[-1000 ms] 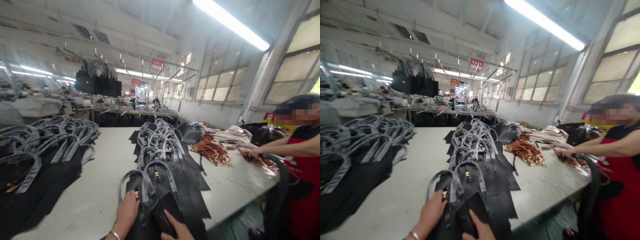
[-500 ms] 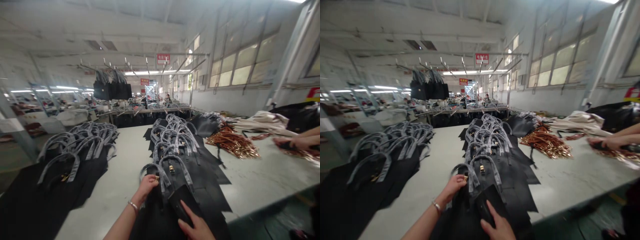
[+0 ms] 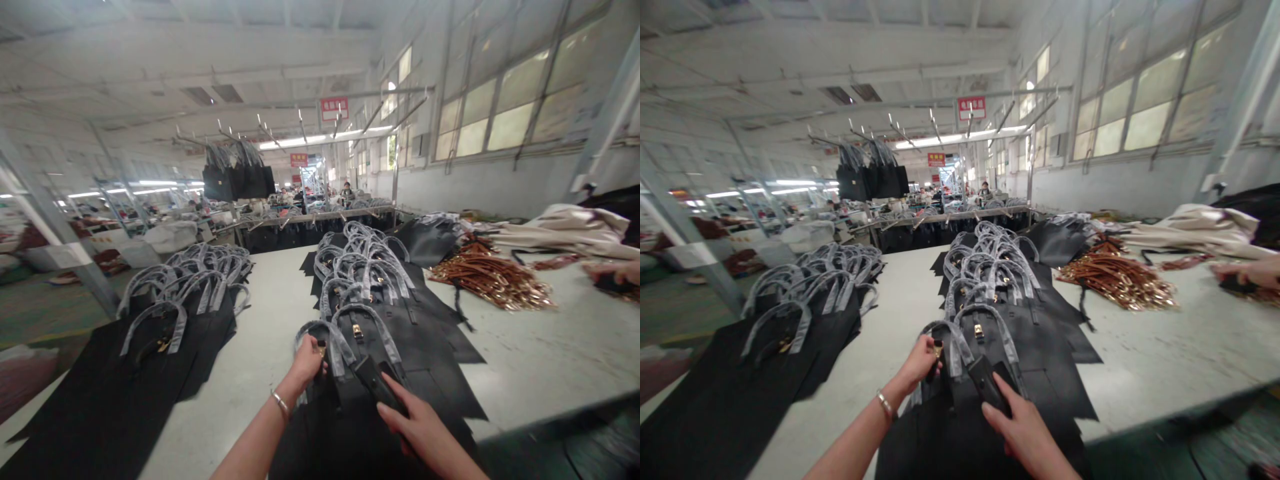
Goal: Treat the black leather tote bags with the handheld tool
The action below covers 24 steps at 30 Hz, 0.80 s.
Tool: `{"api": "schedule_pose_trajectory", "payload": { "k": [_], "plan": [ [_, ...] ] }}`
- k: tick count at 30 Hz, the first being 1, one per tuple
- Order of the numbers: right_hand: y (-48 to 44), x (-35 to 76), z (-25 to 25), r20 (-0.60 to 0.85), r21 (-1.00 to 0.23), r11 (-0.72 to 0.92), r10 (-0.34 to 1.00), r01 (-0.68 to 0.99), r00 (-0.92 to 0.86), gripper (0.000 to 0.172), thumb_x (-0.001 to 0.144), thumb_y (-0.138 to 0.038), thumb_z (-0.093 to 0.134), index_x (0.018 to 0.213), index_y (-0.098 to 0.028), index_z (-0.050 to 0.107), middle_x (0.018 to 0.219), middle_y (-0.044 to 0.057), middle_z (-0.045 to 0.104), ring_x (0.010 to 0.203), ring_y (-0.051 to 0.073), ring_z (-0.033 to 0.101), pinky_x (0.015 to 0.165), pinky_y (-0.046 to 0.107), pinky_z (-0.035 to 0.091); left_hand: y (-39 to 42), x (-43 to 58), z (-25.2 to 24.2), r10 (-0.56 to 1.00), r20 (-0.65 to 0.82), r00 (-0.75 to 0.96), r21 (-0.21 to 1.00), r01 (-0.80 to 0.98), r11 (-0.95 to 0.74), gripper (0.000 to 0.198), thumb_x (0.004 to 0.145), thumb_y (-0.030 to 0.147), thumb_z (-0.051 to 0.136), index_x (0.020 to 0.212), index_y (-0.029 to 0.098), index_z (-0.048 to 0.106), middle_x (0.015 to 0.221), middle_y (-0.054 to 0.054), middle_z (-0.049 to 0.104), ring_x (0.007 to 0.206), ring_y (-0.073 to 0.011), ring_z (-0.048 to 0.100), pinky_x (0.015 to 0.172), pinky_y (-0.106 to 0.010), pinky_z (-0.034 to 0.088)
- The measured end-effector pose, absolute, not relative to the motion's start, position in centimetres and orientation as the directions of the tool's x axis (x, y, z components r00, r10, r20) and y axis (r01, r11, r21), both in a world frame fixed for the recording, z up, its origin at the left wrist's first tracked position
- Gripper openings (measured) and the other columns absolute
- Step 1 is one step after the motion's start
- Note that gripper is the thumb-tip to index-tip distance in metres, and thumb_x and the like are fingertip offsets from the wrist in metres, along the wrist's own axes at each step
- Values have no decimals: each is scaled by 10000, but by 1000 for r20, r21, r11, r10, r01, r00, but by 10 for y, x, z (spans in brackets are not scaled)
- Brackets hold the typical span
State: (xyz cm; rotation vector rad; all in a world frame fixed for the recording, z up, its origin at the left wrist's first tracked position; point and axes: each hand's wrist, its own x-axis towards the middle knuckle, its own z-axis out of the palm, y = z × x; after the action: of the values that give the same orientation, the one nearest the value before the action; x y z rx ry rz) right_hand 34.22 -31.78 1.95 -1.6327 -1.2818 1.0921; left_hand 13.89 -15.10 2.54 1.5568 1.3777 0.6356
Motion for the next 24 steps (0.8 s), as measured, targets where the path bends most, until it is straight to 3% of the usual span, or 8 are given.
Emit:
{"api": "schedule_pose_trajectory", "payload": {
  "k": [3, 5, 9, 12, 15, 19, 24],
  "plan": [
    [-319, 338, 10, -194, -926, -226, 972, 303, 130, 718, 836, -396, 543, 1473, -139, 332, 620, -14, 611, 419, 132, 552, 414, 228, 445, -152, 136, 38, 971, -140, 193, 826, 563, 7, 329, 874, 170, 364, 1184, 156, 471, 836, -42, 621, 635, -126, 585, 532, -209, 408],
    [-320, 335, 5, -203, -924, -229, 972, 306, 116, 719, 836, -382, 543, 1476, -138, 326, 625, -9, 620, 421, 133, 552, 416, 231, 445, -152, 131, 48, 972, -90, 215, 783, 619, -65, 296, 864, 216, 424, 1134, 169, 534, 912, -58, 638, 762, -157, 606, 633, -237, 440],
    [-325, 329, 7, -202, -918, -211, 977, 336, 63, 709, 839, -378, 546, 1473, -142, 335, 656, 2, 633, 434, 130, 552, 428, 229, 444, -152, 113, 63, 951, -56, 303, 685, 705, -184, 125, 784, 219, 568, 878, 179, 641, 927, -68, 656, 976, -232, 584, 877, -314, 407],
    [-331, 326, 16, -213, -899, -209, 976, 384, 34, 705, 844, -385, 543, 1474, -146, 335, 665, 3, 627, 451, 137, 559, 451, 239, 450, -157, 94, 64, 944, -103, 313, 659, 733, -171, 121, 770, 187, 556, 655, 166, 587, 881, -104, 656, 1040, -267, 567, 933, -358, 379],
    [-336, 322, 24, -220, -886, -199, 976, 420, -2, 694, 852, -404, 540, 1473, -166, 342, 679, 3, 625, 472, 145, 567, 472, 248, 453, -171, 75, 52, 932, -206, 297, 700, 710, -72, 226, 770, 225, 553, 558, 170, 500, 741, -93, 633, 894, -243, 613, 824, -336, 443],
    [-341, 317, 28, -261, -894, -212, 963, 394, -74, 690, 848, -411, 547, 1471, -190, 348, 690, -8, 611, 473, 133, 557, 465, 241, 441, -208, 68, 21, 890, -343, 300, 813, 569, 122, 326, 821, 441, 498, 648, 166, 514, 611, -29, 579, 577, -147, 572, 584, -260, 455],
    [-342, 316, 37, -356, -917, -295, 909, 270, -216, 757, 816, -440, 576, 1483, -203, 309, 671, -32, 582, 438, 95, 520, 415, 196, 400, -258, 88, -8, 903, -321, 285, 934, 252, 253, 506, 770, 642, 514, 860, 149, 578, 727, -29, 596, 594, -109, 553, 564, -217, 429]
  ]
}}
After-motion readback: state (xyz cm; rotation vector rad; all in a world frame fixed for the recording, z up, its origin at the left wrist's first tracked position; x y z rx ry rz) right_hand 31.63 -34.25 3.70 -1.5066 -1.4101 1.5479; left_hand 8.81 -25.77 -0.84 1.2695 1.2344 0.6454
